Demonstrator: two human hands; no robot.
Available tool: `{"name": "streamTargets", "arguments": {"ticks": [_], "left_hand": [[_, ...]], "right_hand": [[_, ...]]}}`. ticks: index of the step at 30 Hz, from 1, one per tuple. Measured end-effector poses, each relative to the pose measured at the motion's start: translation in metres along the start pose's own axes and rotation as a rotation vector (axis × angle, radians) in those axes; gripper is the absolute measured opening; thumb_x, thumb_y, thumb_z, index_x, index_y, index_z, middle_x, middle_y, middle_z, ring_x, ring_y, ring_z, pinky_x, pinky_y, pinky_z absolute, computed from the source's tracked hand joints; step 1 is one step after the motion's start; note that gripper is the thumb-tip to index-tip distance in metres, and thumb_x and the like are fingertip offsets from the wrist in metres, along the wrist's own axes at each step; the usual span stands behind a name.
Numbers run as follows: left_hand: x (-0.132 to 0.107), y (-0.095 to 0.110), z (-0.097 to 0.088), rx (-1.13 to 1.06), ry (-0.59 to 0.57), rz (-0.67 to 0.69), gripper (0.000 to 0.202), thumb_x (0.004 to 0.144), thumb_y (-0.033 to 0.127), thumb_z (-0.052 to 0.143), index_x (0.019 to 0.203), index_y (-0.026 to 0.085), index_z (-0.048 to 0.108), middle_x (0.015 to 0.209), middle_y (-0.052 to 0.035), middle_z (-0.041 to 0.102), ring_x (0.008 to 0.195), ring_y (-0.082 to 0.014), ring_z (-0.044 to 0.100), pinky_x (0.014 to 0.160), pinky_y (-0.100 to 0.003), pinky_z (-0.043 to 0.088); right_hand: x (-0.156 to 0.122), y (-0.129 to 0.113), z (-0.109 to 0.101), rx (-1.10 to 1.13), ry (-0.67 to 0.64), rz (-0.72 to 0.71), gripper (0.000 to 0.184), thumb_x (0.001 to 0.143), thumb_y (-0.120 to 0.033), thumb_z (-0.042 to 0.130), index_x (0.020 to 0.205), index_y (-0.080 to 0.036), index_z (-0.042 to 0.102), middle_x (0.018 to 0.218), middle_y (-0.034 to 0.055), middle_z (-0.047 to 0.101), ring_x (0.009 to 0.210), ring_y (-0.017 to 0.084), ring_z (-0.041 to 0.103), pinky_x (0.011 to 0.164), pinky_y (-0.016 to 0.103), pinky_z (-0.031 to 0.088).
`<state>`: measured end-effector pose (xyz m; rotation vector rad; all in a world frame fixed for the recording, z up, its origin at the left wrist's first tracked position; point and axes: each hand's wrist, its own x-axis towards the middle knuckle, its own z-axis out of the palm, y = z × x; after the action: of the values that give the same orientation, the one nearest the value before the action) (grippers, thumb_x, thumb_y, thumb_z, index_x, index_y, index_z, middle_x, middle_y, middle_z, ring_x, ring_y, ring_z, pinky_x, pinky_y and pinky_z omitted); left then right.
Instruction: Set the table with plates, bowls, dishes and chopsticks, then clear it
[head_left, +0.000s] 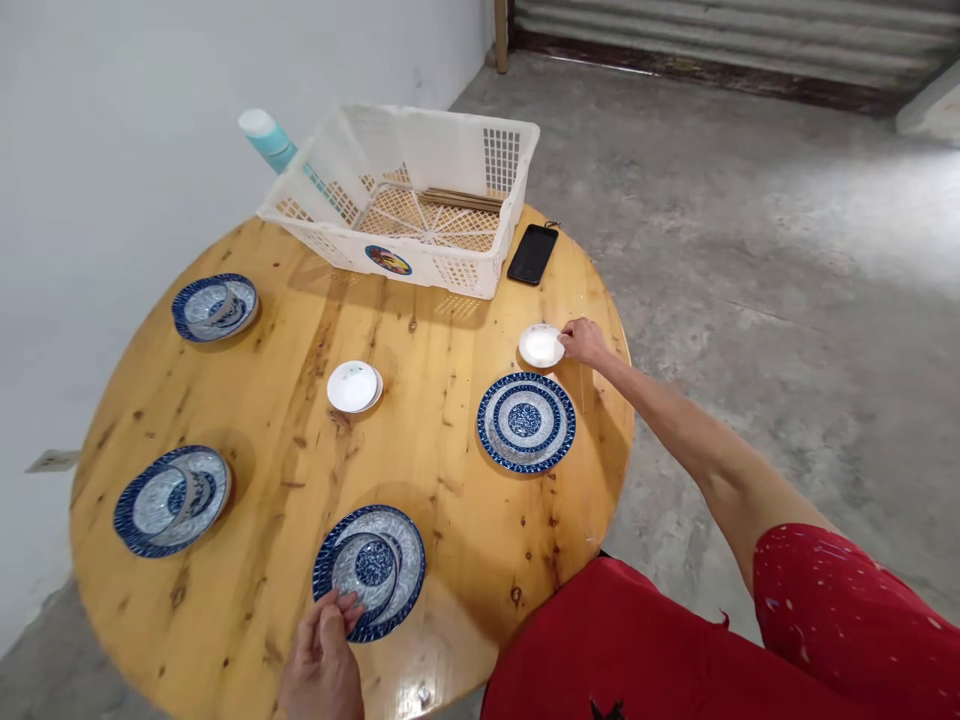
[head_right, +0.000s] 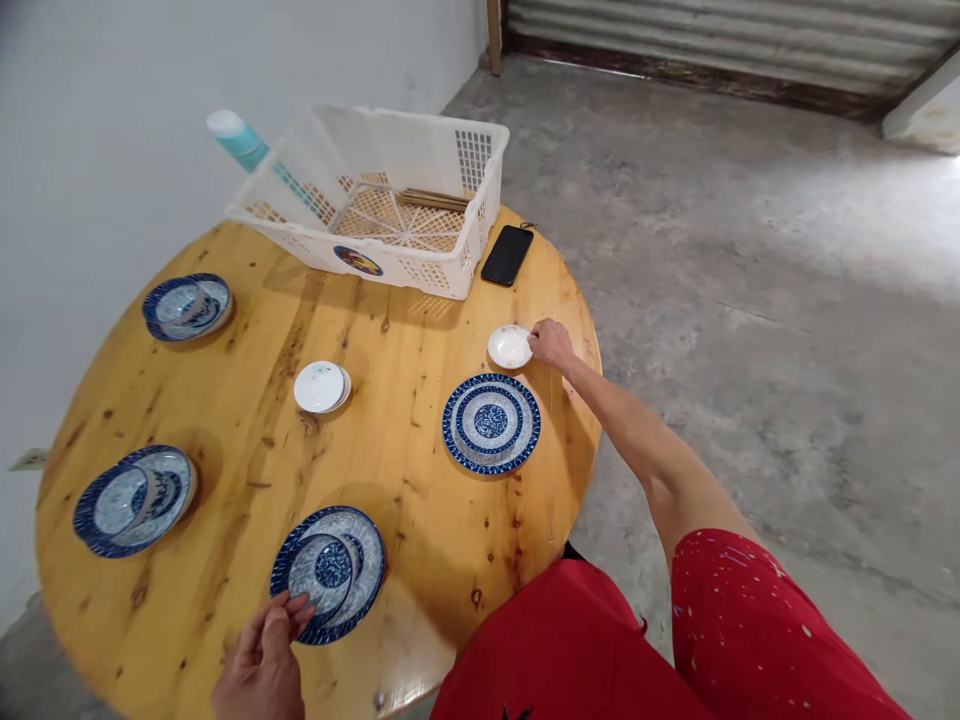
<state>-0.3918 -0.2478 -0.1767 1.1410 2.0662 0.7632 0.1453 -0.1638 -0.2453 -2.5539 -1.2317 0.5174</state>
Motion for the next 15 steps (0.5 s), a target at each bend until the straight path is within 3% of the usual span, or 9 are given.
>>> {"name": "streamTargets", "arguments": {"ticks": [15], "left_hand": [[-0.005,-0.026,0.002,0.020,-0.013,0.019,0.040,0.080,0.053,0.058,0.102,0.021,0.069,0.085,-0.0014,0.074,0.073,-0.0194,0.070,0.077,-0.033,0.058]], "right_hand": [[0.003,-0.007,-0.001,-0.058,0.018,-0.028,0.033,0.081,-0.016,0.048,0.096,-0.013,0.078,0.095,0.0140,0.076,0.090,0.025,0.067,0.078,0.029,0.047]]}}
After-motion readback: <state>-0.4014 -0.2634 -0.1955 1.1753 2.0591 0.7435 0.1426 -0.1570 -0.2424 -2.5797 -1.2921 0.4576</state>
